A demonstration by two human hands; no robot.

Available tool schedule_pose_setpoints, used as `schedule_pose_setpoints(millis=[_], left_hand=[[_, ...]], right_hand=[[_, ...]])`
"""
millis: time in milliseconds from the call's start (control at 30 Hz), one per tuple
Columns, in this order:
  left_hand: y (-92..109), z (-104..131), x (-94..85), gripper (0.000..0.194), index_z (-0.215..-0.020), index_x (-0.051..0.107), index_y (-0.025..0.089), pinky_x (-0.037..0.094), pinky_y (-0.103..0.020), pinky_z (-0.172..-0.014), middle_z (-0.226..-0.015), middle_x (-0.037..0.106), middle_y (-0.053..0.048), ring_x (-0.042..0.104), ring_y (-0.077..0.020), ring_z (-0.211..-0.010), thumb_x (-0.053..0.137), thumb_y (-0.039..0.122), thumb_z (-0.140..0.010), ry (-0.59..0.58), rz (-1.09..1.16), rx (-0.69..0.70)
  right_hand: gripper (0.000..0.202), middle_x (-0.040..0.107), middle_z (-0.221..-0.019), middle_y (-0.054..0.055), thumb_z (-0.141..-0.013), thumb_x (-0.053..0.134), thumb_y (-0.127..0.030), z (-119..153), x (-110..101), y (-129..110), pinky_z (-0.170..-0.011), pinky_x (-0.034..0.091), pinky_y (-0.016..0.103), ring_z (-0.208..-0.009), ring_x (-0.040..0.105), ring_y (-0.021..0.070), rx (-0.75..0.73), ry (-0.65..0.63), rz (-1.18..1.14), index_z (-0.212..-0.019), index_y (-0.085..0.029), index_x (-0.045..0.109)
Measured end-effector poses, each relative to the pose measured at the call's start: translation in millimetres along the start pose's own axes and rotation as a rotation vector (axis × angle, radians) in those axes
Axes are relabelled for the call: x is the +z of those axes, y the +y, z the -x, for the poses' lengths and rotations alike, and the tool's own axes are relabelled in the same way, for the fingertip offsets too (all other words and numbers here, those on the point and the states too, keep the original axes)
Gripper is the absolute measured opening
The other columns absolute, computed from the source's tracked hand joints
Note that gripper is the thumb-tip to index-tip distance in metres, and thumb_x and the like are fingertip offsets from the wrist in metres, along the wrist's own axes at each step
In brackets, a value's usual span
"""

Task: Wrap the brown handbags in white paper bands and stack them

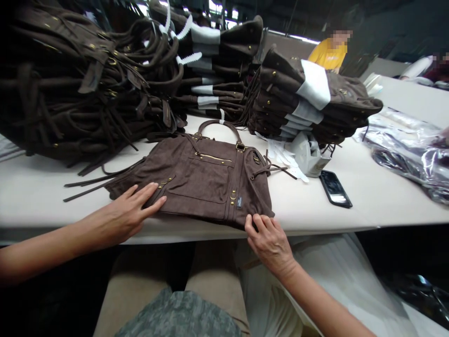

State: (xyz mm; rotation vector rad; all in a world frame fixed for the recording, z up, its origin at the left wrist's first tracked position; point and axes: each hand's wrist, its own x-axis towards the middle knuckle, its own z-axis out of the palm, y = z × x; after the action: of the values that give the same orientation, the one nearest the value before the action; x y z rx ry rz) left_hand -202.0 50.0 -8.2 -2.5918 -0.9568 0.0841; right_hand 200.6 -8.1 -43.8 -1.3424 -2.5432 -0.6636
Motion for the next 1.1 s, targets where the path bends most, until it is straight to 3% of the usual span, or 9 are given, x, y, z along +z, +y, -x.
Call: schedule_pose_setpoints(millis=[167, 333, 533, 633, 767, 867, 967, 1033, 1100], left_hand=[[3.8, -19.6, 2.8, 0.05, -0.126, 0.052, 0.008, 0.047, -0.053, -0.09, -0.133, 0.045, -0.033, 0.047, -0.04, -0.126, 0.045, 0.0, -0.078, -0.059, -0.12, -0.032], [-12.1, -25.0, -2.6, 0.055, -0.132, 0.049, 0.013, 0.051, -0.042, -0.089, -0.13, 0.051, -0.024, 0.055, -0.0308, -0.118, 0.042, -0.002, -0.079, 0.002, -0.055, -0.058], [-15.4, -36.9, -4.1, 0.057, -0.144, 0.037, 0.019, 0.035, -0.06, -0.104, -0.127, 0.053, -0.021, 0.049, -0.0354, -0.123, 0.04, 0.004, -0.088, 0.256, -0.267, -0.173], [-20.3, -42.9, 12.3, 0.055, -0.143, 0.037, 0.019, 0.039, -0.059, -0.1, -0.12, 0.057, -0.023, 0.057, -0.0327, -0.111, 0.042, 0.007, -0.09, 0.308, -0.34, -0.181], [-33.3, -47.5, 22.4, 0.054, -0.143, 0.039, 0.023, 0.053, -0.035, -0.071, -0.091, 0.064, -0.012, 0.063, -0.0196, -0.071, 0.036, 0.007, -0.091, 0.287, -0.36, -0.082], [-39.2, -51.0, 3.5, 0.061, -0.146, 0.033, 0.021, 0.043, -0.025, -0.047, -0.071, 0.055, -0.002, 0.053, -0.0149, -0.049, 0.029, 0.001, -0.088, 0.226, -0.317, -0.113], [-37.6, -51.1, -26.0, 0.065, -0.148, 0.03, 0.017, 0.042, -0.025, -0.046, -0.07, 0.054, -0.001, 0.051, -0.0138, -0.047, 0.03, 0.0, -0.085, 0.236, -0.192, -0.145], [-32.3, -46.6, -39.4, 0.064, -0.147, 0.03, 0.018, 0.043, -0.025, -0.047, -0.071, 0.054, 0.0, 0.051, -0.0135, -0.049, 0.033, 0.003, -0.086, 0.211, -0.097, -0.147], [-23.4, -38.9, -42.7, 0.063, -0.146, 0.032, 0.021, 0.043, -0.023, -0.048, -0.074, 0.056, 0.0, 0.054, -0.0133, -0.052, 0.036, 0.002, -0.086, 0.156, -0.047, -0.146]], right_hand=[[0.027, 0.057, -0.119, 0.017, -0.086, 0.05, -0.006, -17.2, -10.0, 22.9, -0.101, 0.04, 0.046, -0.108, 0.05, 0.0279, -0.204, -0.029, -0.046, -0.11, -0.011, 0.061], [0.029, 0.064, -0.108, 0.011, -0.089, 0.044, -0.003, -45.0, -21.6, 63.1, -0.088, 0.05, 0.034, -0.102, 0.056, 0.022, -0.135, 0.048, -0.355, -0.111, -0.014, 0.059], [0.024, 0.065, -0.096, 0.006, -0.083, 0.049, -0.007, -64.7, 21.7, 106.8, -0.082, 0.051, 0.035, -0.093, 0.06, 0.0218, 0.05, 0.177, -0.47, -0.099, -0.02, 0.061], [0.027, 0.064, -0.094, 0.007, -0.08, 0.047, -0.005, -58.3, 46.0, 102.1, -0.083, 0.05, 0.036, -0.094, 0.058, 0.023, 0.096, 0.204, -0.461, -0.099, -0.019, 0.06], [0.042, 0.063, -0.099, 0.009, -0.077, 0.049, -0.003, -52.3, 43.4, 83.8, -0.084, 0.049, 0.038, -0.094, 0.056, 0.0247, 0.067, 0.214, -0.297, -0.116, -0.017, 0.059], [0.058, 0.063, -0.092, 0.008, -0.079, 0.061, -0.013, -57.7, 24.1, 72.2, -0.095, 0.043, 0.047, -0.09, 0.056, 0.0262, 0.068, 0.181, -0.105, -0.136, -0.014, 0.048], [0.079, 0.064, -0.105, 0.012, -0.076, 0.069, -0.018, -64.1, 10.4, 68.3, -0.106, 0.033, 0.054, -0.104, 0.056, 0.03, 0.107, 0.207, -0.07, -0.146, -0.011, 0.033], [0.084, 0.058, -0.124, 0.016, -0.073, 0.066, -0.011, -65.2, 10.5, 69.3, -0.107, 0.035, 0.051, -0.12, 0.05, 0.0306, 0.068, 0.238, -0.14, -0.148, -0.01, 0.028], [0.076, 0.058, -0.127, 0.014, -0.071, 0.055, -0.002, -64.0, 17.4, 71.1, -0.102, 0.044, 0.042, -0.119, 0.052, 0.0263, -0.003, 0.258, -0.221, -0.143, -0.01, 0.036]])
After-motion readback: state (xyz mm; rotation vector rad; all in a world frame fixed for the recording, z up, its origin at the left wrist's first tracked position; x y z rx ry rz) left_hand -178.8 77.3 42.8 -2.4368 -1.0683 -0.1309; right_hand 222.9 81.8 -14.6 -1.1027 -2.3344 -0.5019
